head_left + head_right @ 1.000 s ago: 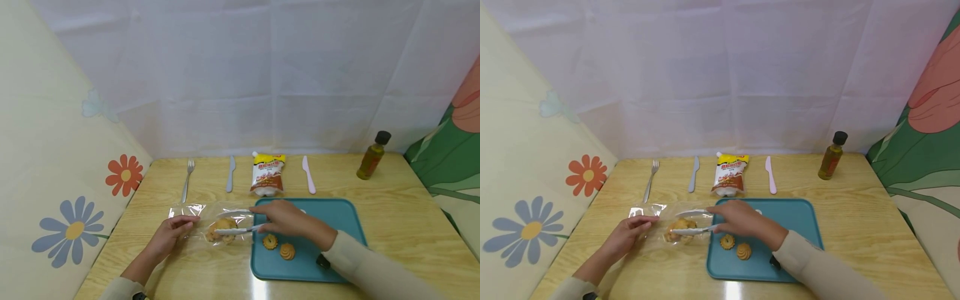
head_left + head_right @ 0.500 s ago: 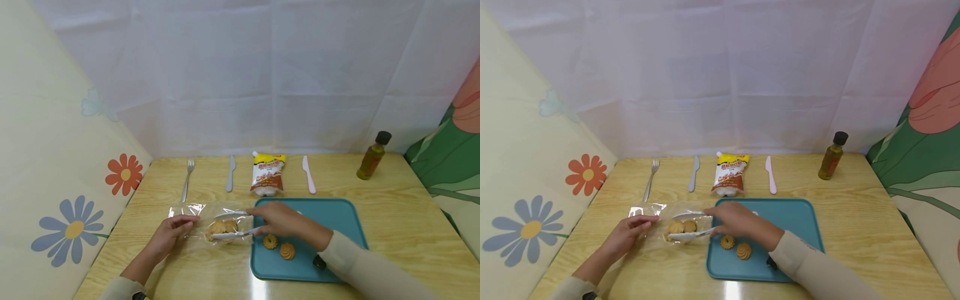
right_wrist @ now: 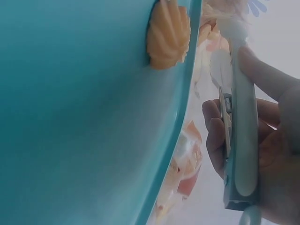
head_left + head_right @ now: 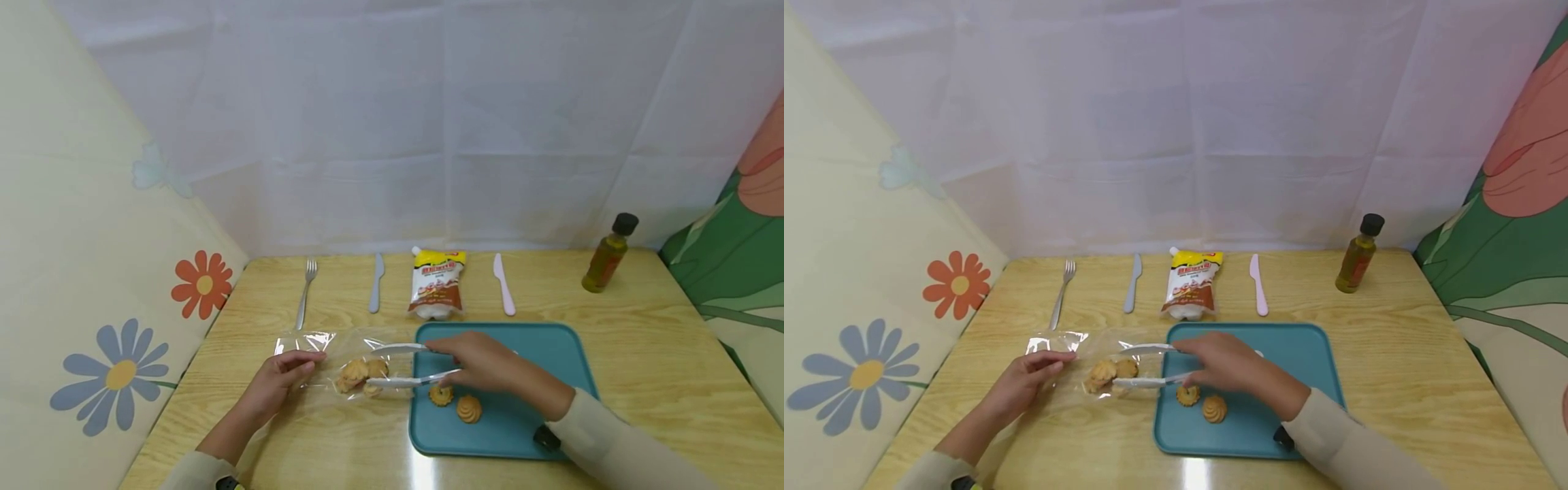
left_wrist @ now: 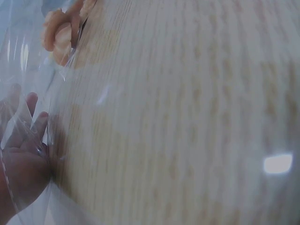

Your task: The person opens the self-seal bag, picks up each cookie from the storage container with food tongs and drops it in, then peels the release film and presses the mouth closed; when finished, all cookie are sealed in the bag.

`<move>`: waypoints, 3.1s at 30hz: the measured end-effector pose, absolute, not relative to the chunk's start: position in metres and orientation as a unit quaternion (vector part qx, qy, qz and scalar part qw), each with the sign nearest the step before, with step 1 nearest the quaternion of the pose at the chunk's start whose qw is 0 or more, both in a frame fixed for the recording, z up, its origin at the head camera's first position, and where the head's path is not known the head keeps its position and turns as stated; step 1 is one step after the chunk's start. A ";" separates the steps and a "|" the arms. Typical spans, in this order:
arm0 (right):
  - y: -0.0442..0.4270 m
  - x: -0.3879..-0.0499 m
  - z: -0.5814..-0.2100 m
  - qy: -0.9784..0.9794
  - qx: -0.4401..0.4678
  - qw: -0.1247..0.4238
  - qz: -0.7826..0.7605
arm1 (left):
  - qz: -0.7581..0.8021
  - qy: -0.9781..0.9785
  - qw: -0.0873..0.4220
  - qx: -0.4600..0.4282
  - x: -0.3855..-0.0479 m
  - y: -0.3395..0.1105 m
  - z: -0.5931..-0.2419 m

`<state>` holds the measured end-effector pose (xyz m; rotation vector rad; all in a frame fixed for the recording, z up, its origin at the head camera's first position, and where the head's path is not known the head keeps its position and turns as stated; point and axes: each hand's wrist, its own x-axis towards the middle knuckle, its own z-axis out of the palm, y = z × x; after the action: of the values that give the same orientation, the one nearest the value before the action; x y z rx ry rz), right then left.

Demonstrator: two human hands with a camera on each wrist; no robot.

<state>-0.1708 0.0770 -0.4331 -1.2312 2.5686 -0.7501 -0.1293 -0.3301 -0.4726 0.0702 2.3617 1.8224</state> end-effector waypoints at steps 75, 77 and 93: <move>0.153 -0.134 -0.429 0.886 -0.340 0.149 -0.279 | 0.613 0.786 0.079 0.023 -0.130 -0.330 -0.472; 0.151 -0.137 -0.429 0.885 -0.344 0.143 -0.279 | 0.614 0.784 0.079 0.027 -0.130 -0.330 -0.472; 0.119 -0.159 -0.426 0.880 -0.381 0.101 -0.265 | 0.615 0.784 0.074 0.042 -0.130 -0.331 -0.474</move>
<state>-0.1589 0.1186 -0.4262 -1.1256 2.5991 -0.7829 -0.1297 -0.3306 -0.4737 0.1259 2.3537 1.8465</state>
